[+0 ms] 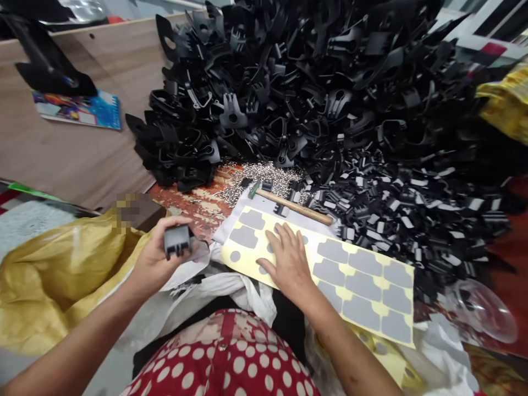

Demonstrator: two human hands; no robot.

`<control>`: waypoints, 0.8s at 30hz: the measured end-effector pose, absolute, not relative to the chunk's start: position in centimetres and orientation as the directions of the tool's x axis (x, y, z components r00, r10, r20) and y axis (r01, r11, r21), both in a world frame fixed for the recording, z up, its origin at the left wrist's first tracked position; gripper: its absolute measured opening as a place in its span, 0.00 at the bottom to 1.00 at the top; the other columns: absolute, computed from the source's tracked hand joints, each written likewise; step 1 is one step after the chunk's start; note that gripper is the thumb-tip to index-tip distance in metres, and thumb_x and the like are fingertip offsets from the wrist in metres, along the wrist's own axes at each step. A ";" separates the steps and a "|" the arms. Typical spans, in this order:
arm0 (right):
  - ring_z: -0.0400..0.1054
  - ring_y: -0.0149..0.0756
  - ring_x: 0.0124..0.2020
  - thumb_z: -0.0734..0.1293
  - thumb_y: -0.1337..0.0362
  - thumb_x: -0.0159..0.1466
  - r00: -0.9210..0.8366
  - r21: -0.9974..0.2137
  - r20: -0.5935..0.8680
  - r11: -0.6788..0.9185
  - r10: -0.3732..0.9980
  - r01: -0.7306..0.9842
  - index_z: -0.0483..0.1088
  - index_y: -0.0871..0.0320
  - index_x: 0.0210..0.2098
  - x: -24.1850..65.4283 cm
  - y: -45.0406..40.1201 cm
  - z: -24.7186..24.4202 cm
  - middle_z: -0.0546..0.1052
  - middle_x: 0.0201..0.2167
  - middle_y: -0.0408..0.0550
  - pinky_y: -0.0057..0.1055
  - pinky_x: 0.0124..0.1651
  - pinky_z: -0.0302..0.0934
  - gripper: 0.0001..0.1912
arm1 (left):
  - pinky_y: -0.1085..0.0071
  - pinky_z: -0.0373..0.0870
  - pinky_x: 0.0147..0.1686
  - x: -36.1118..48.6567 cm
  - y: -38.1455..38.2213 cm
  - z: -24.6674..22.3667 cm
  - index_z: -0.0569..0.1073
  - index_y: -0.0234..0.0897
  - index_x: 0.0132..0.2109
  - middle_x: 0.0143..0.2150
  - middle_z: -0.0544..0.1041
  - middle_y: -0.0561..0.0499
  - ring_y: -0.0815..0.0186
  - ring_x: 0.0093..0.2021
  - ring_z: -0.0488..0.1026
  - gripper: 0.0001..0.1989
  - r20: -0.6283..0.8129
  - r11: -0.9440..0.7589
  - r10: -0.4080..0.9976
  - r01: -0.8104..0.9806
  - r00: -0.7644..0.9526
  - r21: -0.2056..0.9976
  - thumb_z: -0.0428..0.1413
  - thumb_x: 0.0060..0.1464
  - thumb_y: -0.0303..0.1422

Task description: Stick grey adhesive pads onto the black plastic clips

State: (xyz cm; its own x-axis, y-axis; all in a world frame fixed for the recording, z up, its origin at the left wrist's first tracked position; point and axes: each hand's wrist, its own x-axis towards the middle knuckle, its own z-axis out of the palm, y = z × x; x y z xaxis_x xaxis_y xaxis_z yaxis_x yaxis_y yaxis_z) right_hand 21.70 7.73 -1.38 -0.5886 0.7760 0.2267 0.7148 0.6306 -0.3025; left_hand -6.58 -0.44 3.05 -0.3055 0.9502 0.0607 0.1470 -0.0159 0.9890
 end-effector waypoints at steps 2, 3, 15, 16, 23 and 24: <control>0.50 0.60 0.74 0.68 0.54 0.69 -0.619 -0.265 0.183 0.645 0.764 0.717 0.61 0.54 0.68 22.1 8.9 -2.1 0.61 0.71 0.60 0.66 0.72 0.44 0.31 | 0.68 0.67 0.46 -7.7 -2.4 2.3 0.75 0.43 0.52 0.44 0.75 0.50 0.59 0.43 0.71 0.20 -0.020 0.052 0.979 0.151 -0.204 0.987 0.66 0.51 0.32; 0.49 0.59 0.74 0.68 0.53 0.70 -0.621 -0.253 0.174 0.644 0.764 0.722 0.61 0.55 0.69 22.2 9.6 -2.3 0.60 0.72 0.60 0.66 0.73 0.43 0.31 | 0.67 0.67 0.49 -7.8 -3.2 1.5 0.76 0.43 0.51 0.46 0.76 0.49 0.57 0.46 0.71 0.18 -0.084 0.103 0.985 0.124 -0.151 0.987 0.65 0.52 0.32; 0.57 0.57 0.71 0.70 0.52 0.67 -0.715 -0.317 0.222 0.742 0.663 0.591 0.69 0.56 0.63 24.1 12.4 -1.4 0.66 0.67 0.62 0.64 0.71 0.47 0.28 | 0.71 0.76 0.33 -6.2 -5.9 -6.5 0.75 0.30 0.52 0.45 0.83 0.37 0.58 0.38 0.81 0.23 -0.730 0.692 0.645 -0.579 0.228 0.431 0.65 0.53 0.38; 0.57 0.57 0.70 0.70 0.52 0.67 -0.733 -0.319 0.227 0.760 0.641 0.566 0.70 0.56 0.62 24.4 12.3 -1.2 0.66 0.67 0.63 0.64 0.71 0.47 0.27 | 0.69 0.77 0.34 -6.2 -5.6 -6.5 0.75 0.30 0.55 0.49 0.82 0.35 0.55 0.42 0.82 0.27 -0.721 0.696 0.656 -0.548 0.222 0.464 0.65 0.52 0.41; 0.67 0.53 0.59 0.75 0.52 0.62 -0.775 -0.319 0.308 0.827 0.552 0.462 0.76 0.56 0.50 26.1 11.8 1.3 0.74 0.56 0.58 0.54 0.66 0.58 0.21 | 0.49 0.57 0.70 -6.6 -7.3 -9.6 0.75 0.45 0.64 0.66 0.74 0.45 0.39 0.69 0.65 0.42 -0.551 0.485 0.818 0.319 0.164 0.814 0.69 0.41 0.50; 0.69 0.52 0.56 0.75 0.52 0.62 -0.766 -0.299 0.333 0.832 0.550 0.467 0.76 0.55 0.48 26.4 12.2 1.8 0.76 0.53 0.56 0.53 0.64 0.60 0.19 | 0.48 0.60 0.68 -6.8 -7.8 -9.9 0.78 0.48 0.60 0.63 0.77 0.46 0.39 0.66 0.69 0.36 -0.526 0.439 0.822 0.348 0.216 0.828 0.67 0.44 0.51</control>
State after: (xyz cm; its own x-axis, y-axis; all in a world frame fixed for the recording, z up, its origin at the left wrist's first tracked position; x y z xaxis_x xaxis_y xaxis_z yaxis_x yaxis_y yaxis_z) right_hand 26.39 12.22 1.79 -0.7663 0.5496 0.3328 0.4668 0.8321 -0.2993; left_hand -6.82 -7.79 -9.89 0.2163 0.8223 -0.5263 0.3484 0.4386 0.8284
